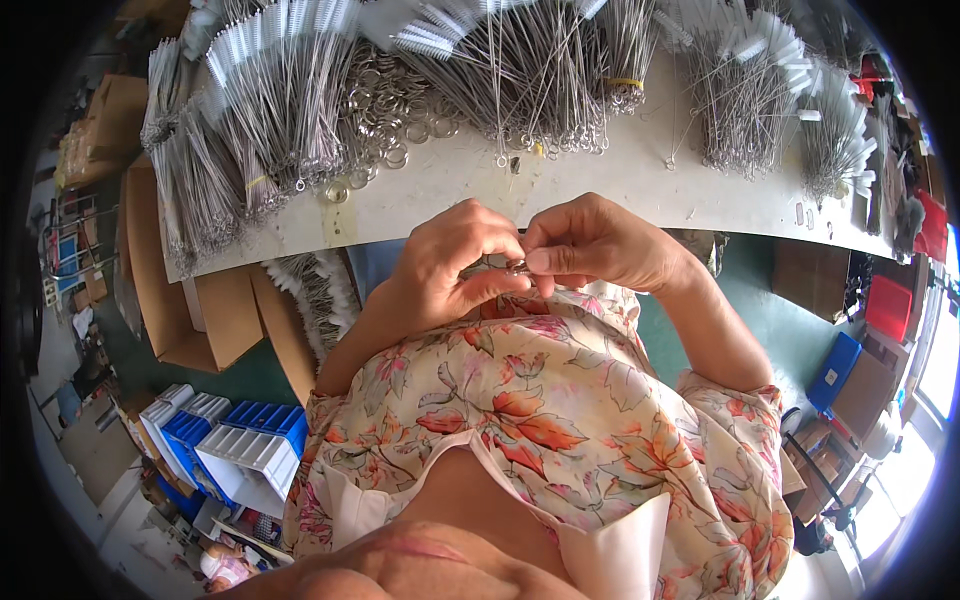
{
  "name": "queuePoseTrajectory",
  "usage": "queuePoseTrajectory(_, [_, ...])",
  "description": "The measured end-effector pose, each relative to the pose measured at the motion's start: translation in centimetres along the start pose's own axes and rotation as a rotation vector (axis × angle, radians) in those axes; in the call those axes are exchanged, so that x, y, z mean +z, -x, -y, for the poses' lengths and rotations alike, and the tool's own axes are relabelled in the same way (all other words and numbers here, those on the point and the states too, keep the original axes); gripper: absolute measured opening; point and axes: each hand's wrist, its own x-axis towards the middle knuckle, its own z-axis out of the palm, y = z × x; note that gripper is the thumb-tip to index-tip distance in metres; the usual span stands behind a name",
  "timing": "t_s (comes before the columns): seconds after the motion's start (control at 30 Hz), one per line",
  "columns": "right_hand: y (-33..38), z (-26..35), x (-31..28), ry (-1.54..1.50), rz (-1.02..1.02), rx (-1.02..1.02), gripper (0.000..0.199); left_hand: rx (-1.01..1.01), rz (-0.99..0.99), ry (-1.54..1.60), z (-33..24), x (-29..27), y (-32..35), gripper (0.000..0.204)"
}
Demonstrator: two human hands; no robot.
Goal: The recorder is assembling small cleaning brushes by sliding multiple brushes onto a single metal ring.
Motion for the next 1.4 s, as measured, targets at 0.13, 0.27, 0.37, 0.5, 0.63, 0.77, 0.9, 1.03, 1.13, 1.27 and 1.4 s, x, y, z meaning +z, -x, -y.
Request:
queuePoseTrajectory(0.13, [0.3, 0.1, -0.7, 0.023, 0.045, 0.053, 0.018, 0.047, 0.042, 0.039, 0.1, 0.3, -0.4, 0.027])
queuePoseTrajectory(0.27, [0.8, -0.2, -0.9, 0.184, 0.025, 0.054, 0.018, -0.021, 0.139, -0.058, -0.6, 0.6, -0.8, 0.022])
queuePoseTrajectory(0.37, [1.0, -0.3, -1.4, 0.147, 0.029, 0.087, 0.017, 0.041, 0.18, -0.164, -0.2, 0.7, -1.3, 0.023])
queuePoseTrajectory(0.5, [1.2, -0.7, -1.5, 0.069, 0.064, 0.184, 0.017, 0.136, 0.253, -0.01, 1.1, 0.3, -2.3, 0.022])
queuePoseTrajectory(0.63, [2.1, 0.2, -2.2, 1.13, -0.524, -0.191, 0.01, -0.088, -0.195, -0.722, 5.6, -5.0, -3.0, 0.017])
queuePoseTrajectory(0.77, [0.1, -3.3, -3.0, 1.684, -0.781, -0.271, 0.004, -0.207, -0.078, -1.136, 7.7, -6.4, -3.8, 0.016])
queuePoseTrajectory(0.9, [-0.6, -3.9, -2.0, 1.188, -0.749, -0.317, 0.006, -0.218, -0.064, -1.175, 7.4, -6.3, -4.5, 0.013])
queuePoseTrajectory(1.03, [-1.2, -3.0, -1.4, 0.911, -0.755, -0.481, 0.006, -0.163, -0.057, -1.142, 8.2, -6.8, -3.7, 0.013])
queuePoseTrajectory(1.13, [-1.1, -0.3, -0.4, 0.61, -0.708, -0.49, 0.006, -0.132, -0.313, -1.016, 7.3, -7.0, -3.9, 0.009])
queuePoseTrajectory(1.27, [-1.1, 2.4, 0.8, 0.482, -0.632, -0.517, 0.007, -0.204, -0.394, -1.003, 5.7, -7.6, -4.0, 0.008])
queuePoseTrajectory(1.4, [-1.7, 3.1, 1.9, 0.456, -0.592, -0.65, 0.01, -0.386, -0.346, 0.031, -0.5, -4.9, -3.2, 0.012])
